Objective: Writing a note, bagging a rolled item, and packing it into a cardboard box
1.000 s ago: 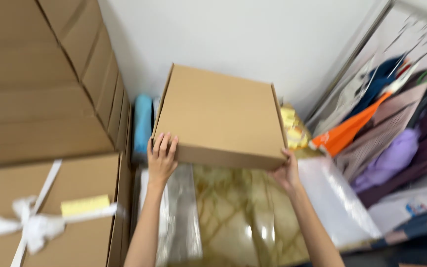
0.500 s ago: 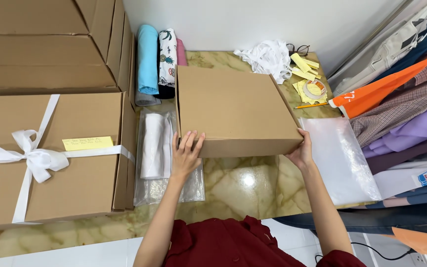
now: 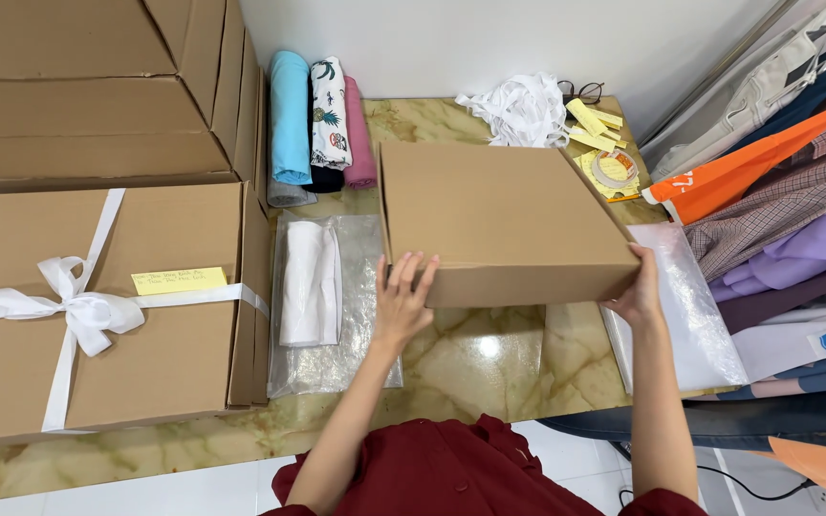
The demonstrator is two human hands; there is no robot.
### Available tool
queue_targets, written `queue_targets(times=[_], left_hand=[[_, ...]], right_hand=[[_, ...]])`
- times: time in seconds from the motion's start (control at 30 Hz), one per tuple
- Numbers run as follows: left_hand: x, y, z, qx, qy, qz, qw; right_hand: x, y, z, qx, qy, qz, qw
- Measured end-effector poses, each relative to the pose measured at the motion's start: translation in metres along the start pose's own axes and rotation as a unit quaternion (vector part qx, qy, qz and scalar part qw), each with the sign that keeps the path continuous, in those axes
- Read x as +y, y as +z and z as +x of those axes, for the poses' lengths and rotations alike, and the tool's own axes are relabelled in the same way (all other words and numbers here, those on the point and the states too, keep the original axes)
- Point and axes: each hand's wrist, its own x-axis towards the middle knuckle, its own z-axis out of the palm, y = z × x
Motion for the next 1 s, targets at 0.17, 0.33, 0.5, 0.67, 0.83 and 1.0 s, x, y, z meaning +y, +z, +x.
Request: queue_targets(times=[0.17,0.33,0.5,0.67,0.83,1.0], left_hand=[[0.030,-0.015,0.012,-0.001,-0.028,-0.015,0.999],[0.032,-0.011,0.009,-0.043,-0.053,-0.027,0.997],[0.014,0.011,0.017,-0.091,-0.071,0.014,0.993],[-0.004,0.005,0.021,-0.164,-0.101,0.004,0.981],[-0.001,-0.003,0.004,-0.228,-0.112,-0.033,0.967],[0.011,-0.016,-0.006,-0.284,-0.089,-0.080,0.951]], right_hand=[[-0.026,0.000,-0.023,0.003,-0.001,-0.043,0.999],[-0.049,0.041,-0.063,-0.002,-0.032,-0.034,0.999],[-0.012,0.045,-0.003,-0.060,-0.145,0.046,0.987],[0.018,0.061,0.012,-0.031,-0.136,0.106,0.985],[0.053,0.036,0.033,0.024,-0.088,0.069,0.993],[0.115,-0.029,0.114,0.140,-0.053,0.238,0.960]])
